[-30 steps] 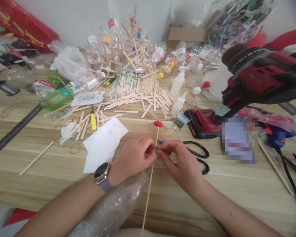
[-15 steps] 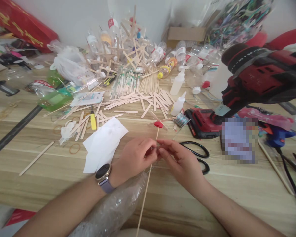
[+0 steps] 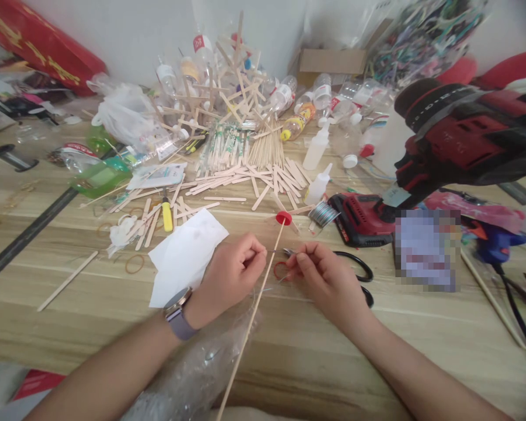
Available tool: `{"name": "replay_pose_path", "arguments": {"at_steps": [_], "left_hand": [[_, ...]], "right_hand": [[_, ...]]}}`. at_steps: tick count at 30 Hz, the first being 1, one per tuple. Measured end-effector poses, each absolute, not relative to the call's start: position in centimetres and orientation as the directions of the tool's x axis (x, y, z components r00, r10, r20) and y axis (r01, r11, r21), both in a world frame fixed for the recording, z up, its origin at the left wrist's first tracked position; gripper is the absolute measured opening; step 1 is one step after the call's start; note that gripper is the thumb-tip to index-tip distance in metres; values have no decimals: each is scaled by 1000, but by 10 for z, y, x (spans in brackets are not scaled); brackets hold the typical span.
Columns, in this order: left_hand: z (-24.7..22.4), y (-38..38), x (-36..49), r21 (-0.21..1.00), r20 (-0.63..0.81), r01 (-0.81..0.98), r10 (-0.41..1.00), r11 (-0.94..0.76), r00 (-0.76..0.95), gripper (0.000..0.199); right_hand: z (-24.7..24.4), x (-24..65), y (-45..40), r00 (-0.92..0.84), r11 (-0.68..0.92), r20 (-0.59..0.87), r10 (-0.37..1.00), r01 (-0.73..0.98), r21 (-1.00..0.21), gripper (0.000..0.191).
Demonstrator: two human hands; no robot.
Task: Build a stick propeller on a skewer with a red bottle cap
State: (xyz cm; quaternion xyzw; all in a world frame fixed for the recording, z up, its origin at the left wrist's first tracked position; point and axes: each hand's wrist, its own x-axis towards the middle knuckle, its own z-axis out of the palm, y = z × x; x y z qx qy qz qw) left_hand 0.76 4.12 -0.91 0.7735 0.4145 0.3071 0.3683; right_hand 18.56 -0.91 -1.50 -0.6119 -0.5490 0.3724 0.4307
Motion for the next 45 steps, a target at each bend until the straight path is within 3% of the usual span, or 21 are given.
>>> {"name": "replay_pose_path", "arguments": {"at_steps": [5, 8, 11, 14, 23, 35, 45], "left_hand": [[-12, 43, 9, 897, 58, 363, 883, -250, 465, 11], [-12, 44, 11, 910, 1, 359, 869, -206, 496, 11], [-9, 44, 12, 908, -5, 355, 841, -222, 540, 17], [-3, 43, 14, 924, -23, 322, 812, -206, 583, 20], [5, 41, 13, 941, -116, 310, 725, -139, 679, 23], [-9, 45, 14, 960, -264, 130, 651, 247, 712, 14], [-10, 43, 12, 964, -231, 91, 620, 249, 750, 17]], "right_hand": [[-18, 187, -8, 132, -36, -9, 991, 210, -977, 19], [-19, 186, -8, 110, -57, -60, 992, -30, -998, 21], [-19, 182, -8, 61, -123, -152, 987, -335, -934, 20], [-17, 180, -8, 7, -185, -214, 977, -474, -861, 20], [-13, 178, -7, -56, -233, -237, 970, -500, -834, 28], [-9, 177, -12, -164, -242, -184, 969, -493, -836, 34], [-8, 181, -14, -248, -282, -166, 955, -567, -774, 31]]}}
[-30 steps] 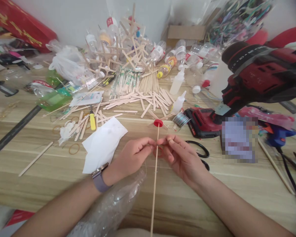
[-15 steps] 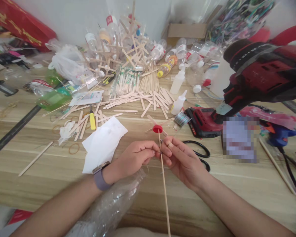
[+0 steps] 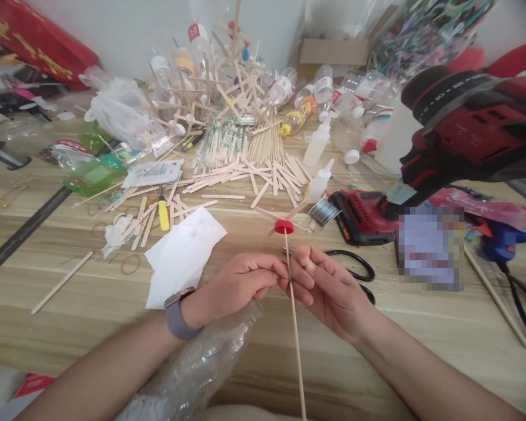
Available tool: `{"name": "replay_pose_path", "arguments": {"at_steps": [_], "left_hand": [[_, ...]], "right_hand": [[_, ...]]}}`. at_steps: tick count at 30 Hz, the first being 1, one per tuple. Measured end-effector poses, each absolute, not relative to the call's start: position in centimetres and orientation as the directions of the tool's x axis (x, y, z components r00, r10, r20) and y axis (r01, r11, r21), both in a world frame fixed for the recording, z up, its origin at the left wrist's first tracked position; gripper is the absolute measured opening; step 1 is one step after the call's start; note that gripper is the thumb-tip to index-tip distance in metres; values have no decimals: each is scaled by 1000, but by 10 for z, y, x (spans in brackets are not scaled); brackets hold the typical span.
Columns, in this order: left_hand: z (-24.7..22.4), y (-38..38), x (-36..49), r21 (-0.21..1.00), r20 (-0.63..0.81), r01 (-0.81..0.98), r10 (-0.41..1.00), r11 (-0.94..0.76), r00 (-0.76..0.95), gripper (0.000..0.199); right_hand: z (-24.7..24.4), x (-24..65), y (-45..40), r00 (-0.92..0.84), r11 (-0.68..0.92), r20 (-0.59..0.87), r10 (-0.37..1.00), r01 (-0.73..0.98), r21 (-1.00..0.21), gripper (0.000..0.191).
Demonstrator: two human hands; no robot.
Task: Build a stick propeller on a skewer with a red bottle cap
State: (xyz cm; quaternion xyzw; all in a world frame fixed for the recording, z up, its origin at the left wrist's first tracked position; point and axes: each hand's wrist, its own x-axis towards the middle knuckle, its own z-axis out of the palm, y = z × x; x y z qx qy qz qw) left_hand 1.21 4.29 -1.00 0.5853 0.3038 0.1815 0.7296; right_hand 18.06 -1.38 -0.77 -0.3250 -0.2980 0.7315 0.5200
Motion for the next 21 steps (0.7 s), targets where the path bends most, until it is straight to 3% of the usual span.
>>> {"name": "replay_pose_path", "arguments": {"at_steps": [16, 21], "left_hand": [[-6, 42, 11, 960, -209, 55, 580, 273, 787, 15], [-4, 42, 11, 971, -218, 102, 626, 216, 749, 15]], "right_hand": [[-8, 180, -17, -310, -288, -91, 947, -684, -670, 24], [-11, 184, -15, -264, -237, -77, 961, -653, -719, 18]]}}
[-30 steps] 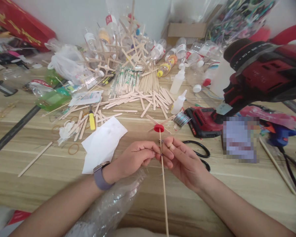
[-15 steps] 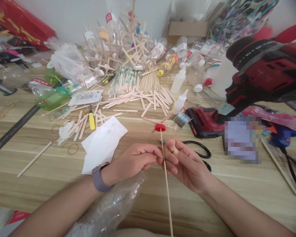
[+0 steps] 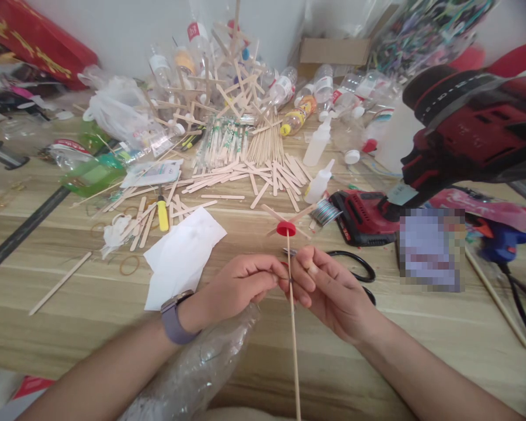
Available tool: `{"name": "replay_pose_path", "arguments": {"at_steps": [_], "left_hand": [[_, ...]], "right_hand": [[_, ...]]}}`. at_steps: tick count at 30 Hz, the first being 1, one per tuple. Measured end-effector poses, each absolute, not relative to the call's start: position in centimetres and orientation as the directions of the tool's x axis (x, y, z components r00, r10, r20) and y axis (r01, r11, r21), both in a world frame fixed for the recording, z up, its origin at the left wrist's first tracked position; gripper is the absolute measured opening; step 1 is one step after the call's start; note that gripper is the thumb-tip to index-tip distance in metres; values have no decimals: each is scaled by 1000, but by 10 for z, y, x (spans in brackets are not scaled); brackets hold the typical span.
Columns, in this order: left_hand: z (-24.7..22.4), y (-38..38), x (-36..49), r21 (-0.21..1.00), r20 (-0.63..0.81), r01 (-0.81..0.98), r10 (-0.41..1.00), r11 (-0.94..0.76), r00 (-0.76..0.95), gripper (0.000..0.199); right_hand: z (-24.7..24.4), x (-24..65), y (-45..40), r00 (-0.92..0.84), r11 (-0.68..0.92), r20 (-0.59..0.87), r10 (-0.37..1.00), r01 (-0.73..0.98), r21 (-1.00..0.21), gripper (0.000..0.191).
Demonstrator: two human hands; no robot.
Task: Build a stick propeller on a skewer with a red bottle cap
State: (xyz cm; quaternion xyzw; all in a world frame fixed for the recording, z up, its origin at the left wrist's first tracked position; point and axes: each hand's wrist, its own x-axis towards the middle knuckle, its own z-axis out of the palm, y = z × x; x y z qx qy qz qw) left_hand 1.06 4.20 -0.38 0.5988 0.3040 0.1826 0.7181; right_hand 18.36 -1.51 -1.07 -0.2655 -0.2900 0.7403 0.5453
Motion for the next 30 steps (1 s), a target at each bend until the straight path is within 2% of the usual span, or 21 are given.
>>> {"name": "replay_pose_path", "arguments": {"at_steps": [4, 7, 11, 15, 18, 23, 30], "left_hand": [[3, 42, 10, 972, -226, 200, 702, 120, 676, 14], [5, 44, 11, 965, -257, 219, 711, 147, 655, 17], [4, 47, 13, 936, -346, 189, 665, 298, 662, 25], [5, 48, 14, 846, -503, 213, 601, 488, 621, 26], [7, 48, 15, 788, -576, 231, 553, 570, 602, 28], [8, 47, 16, 759, -587, 195, 521, 622, 620, 23], [11, 42, 17, 832, -501, 194, 554, 519, 665, 11]], "right_hand": [[-15, 187, -13, -201, -188, -83, 976, -584, -789, 16], [-18, 186, -12, -187, -179, -90, 978, -543, -820, 15], [-22, 186, -13, -180, -143, -68, 981, -445, -884, 17], [-24, 187, -13, -180, -146, -80, 980, -391, -909, 18], [-23, 187, -14, -191, -121, -51, 980, -377, -918, 16], [-17, 184, -17, -196, -34, 23, 980, -285, -958, 18], [-13, 182, -20, -218, -3, 55, 974, -260, -966, 19]]}}
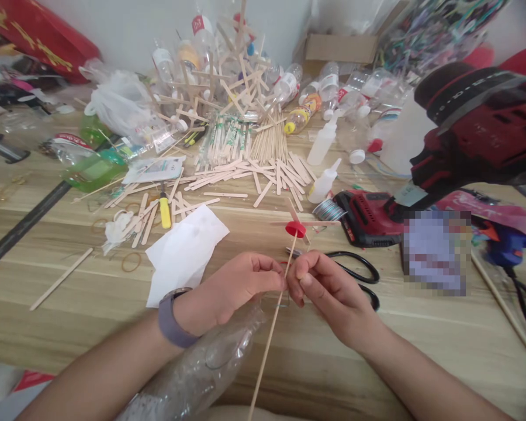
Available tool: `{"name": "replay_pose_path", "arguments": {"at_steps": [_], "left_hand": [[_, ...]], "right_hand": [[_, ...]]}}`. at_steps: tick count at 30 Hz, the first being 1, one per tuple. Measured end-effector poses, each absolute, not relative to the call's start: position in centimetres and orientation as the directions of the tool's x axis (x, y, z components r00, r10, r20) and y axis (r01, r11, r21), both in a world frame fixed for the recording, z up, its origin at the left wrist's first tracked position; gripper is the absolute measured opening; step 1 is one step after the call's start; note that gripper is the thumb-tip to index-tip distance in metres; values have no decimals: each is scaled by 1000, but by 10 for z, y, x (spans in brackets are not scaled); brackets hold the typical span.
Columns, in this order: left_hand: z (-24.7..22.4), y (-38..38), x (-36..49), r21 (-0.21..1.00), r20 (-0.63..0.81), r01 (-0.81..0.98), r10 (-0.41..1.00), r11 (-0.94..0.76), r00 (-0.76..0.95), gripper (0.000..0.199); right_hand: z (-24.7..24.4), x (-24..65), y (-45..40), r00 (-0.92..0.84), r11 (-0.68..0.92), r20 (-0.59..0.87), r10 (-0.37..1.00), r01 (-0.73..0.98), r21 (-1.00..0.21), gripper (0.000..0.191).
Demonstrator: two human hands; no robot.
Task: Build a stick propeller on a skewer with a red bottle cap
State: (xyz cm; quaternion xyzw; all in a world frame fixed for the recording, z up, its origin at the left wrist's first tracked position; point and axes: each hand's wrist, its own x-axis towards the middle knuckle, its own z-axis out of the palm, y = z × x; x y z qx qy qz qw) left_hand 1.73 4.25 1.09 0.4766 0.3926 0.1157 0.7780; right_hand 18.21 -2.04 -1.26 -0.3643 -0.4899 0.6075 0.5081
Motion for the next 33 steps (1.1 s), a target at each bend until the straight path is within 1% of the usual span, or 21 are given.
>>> {"name": "replay_pose_path", "arguments": {"at_steps": [4, 13, 18, 21, 24, 27, 30, 33], "left_hand": [[13, 42, 16, 868, -451, 206, 546, 451, 706, 17], [19, 43, 15, 904, -381, 184, 535, 385, 754, 17], [20, 44, 15, 900, -369, 158, 515, 407, 774, 15], [18, 43, 15, 888, -397, 166, 529, 430, 750, 9], [15, 43, 14, 870, -421, 156, 540, 468, 729, 6], [15, 43, 14, 864, -417, 135, 537, 486, 733, 5], [18, 44, 11, 883, -415, 170, 557, 437, 720, 9], [21, 46, 8, 919, -387, 249, 572, 307, 723, 17]], "right_hand": [[-13, 181, -20, -247, -26, 51, 968, -299, -954, 17], [-13, 180, -23, -266, -56, 40, 963, -346, -936, 16], [-17, 181, -22, -273, -91, 31, 961, -422, -902, 11], [-18, 182, -21, -274, -104, 26, 961, -448, -888, 11], [-17, 183, -21, -280, -121, 14, 960, -461, -879, 11], [-16, 184, -21, -271, -119, 10, 963, -456, -882, 11], [-15, 185, -21, -256, -100, 13, 967, -424, -900, 12], [-14, 187, -20, -223, -75, 10, 975, -368, -927, 13]]}}
